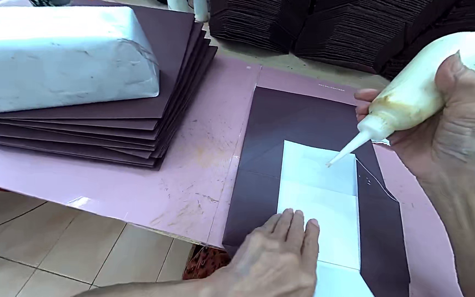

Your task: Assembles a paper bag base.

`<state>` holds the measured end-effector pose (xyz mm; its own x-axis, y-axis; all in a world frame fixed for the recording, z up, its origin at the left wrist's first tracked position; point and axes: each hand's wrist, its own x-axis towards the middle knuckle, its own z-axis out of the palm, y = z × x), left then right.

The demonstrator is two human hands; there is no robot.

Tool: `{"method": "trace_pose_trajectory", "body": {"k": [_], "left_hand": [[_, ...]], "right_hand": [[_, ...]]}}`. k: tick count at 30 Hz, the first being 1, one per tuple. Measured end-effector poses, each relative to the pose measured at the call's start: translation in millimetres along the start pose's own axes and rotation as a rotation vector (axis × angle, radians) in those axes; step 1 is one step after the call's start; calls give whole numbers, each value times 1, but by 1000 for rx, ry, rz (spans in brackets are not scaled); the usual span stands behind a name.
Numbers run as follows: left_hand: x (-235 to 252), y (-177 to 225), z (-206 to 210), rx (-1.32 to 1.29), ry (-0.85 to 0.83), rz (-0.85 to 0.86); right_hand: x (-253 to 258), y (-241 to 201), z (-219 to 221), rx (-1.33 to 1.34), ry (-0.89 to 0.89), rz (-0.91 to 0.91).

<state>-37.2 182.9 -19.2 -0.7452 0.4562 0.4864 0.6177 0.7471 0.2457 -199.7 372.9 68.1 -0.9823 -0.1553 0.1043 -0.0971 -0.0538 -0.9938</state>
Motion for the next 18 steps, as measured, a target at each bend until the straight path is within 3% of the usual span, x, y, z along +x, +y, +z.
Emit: {"method": "trace_pose_trajectory", "body": {"k": [6, 13, 18], "left_hand": [[24, 28, 28, 391, -204, -47], [32, 32, 24, 406, -388, -5], [34, 33, 25, 364, -389, -35]], "right_hand": [[10, 32, -9, 8, 164, -69], [-6, 55, -5, -119, 183, 4], [1, 52, 1, -168, 212, -54]]}}
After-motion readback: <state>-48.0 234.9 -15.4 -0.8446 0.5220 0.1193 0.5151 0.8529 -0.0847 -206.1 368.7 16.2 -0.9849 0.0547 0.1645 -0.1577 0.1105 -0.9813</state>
